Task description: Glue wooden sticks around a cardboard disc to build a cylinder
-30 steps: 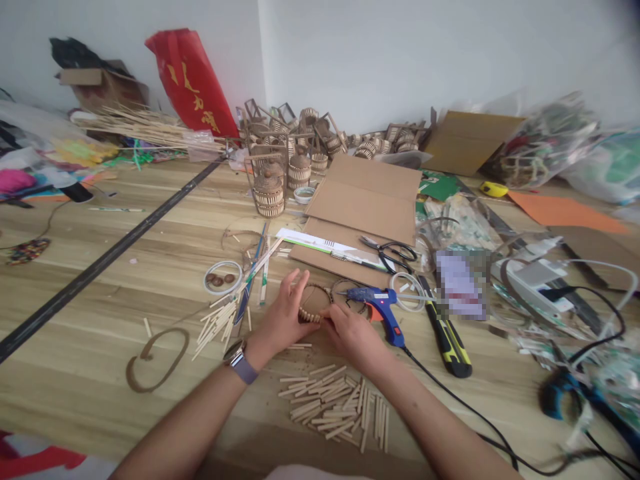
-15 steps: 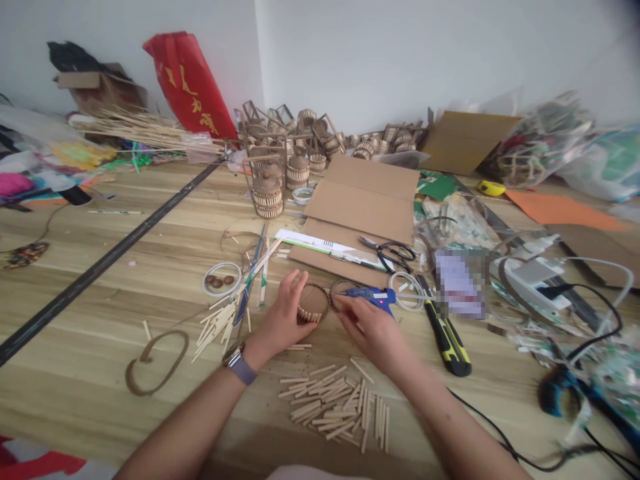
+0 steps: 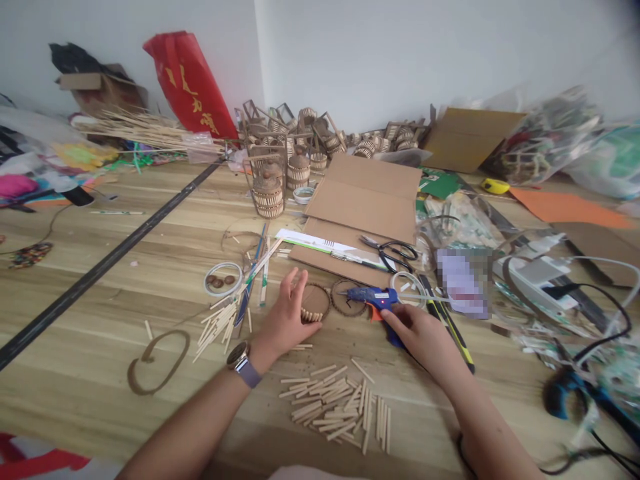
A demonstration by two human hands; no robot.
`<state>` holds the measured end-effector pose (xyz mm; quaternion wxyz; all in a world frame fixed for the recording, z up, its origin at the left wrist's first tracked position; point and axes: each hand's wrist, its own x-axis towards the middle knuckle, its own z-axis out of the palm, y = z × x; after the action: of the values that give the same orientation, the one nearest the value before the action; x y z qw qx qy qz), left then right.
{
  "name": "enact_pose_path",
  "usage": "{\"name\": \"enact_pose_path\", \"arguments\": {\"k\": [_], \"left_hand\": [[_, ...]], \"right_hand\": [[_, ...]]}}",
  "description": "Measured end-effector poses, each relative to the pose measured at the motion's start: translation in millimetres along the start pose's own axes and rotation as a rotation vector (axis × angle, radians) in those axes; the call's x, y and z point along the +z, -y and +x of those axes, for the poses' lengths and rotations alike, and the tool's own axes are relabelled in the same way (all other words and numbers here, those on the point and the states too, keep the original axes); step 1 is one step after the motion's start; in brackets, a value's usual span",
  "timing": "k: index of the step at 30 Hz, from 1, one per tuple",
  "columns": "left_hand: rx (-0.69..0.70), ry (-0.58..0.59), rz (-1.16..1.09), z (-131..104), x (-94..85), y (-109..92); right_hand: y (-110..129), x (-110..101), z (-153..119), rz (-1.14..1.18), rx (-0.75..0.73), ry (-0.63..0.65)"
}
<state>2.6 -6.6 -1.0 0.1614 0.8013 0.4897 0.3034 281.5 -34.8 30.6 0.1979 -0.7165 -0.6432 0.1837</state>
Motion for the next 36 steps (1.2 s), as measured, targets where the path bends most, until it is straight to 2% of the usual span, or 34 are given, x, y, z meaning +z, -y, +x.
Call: {"name": "enact_pose_path", "arguments": {"k": [2, 6, 9, 11, 15, 18, 21, 25, 29, 36], "left_hand": [[0.001, -0.001, 0.002, 0, -0.3, -1], [0.004, -0.004, 0.0, 1, -0.2, -2], [-0.002, -0.003, -0.004, 0, 0.7, -1], [-0.006, -0.004, -0.005, 0, 1.2, 0], [-0.006, -0.003, 0.001, 0, 0.5, 0], [0.003, -0.003, 0.002, 0, -0.4, -1], [0.005, -0.002, -0.004, 0, -0.2, 0], [-0.006, -0.001, -0.002, 0, 0.5, 0], [-0.001, -0.01, -0.006, 0, 0.3, -1], [-0.01, -0.001, -0.009, 1, -0.5, -1]], "right_hand": [[3, 2, 1, -0.011, -0.013, 0.032], [8, 4, 1, 0.027, -0.027, 0.012], [10, 3, 1, 0.142, -0.027, -0.002], [11, 4, -1, 0.296, 0.006, 0.013], [11, 10, -6, 0.682, 0.125, 0.151], [8, 17, -10, 0.795, 0.16, 0.266], [8, 20, -13, 0.739, 0.15, 0.337], [16, 17, -16, 0.565, 0.029, 0.29], [22, 15, -18, 0.497, -0.118, 0.275], [28, 17, -19, 0.426, -0.148, 0.291]]}}
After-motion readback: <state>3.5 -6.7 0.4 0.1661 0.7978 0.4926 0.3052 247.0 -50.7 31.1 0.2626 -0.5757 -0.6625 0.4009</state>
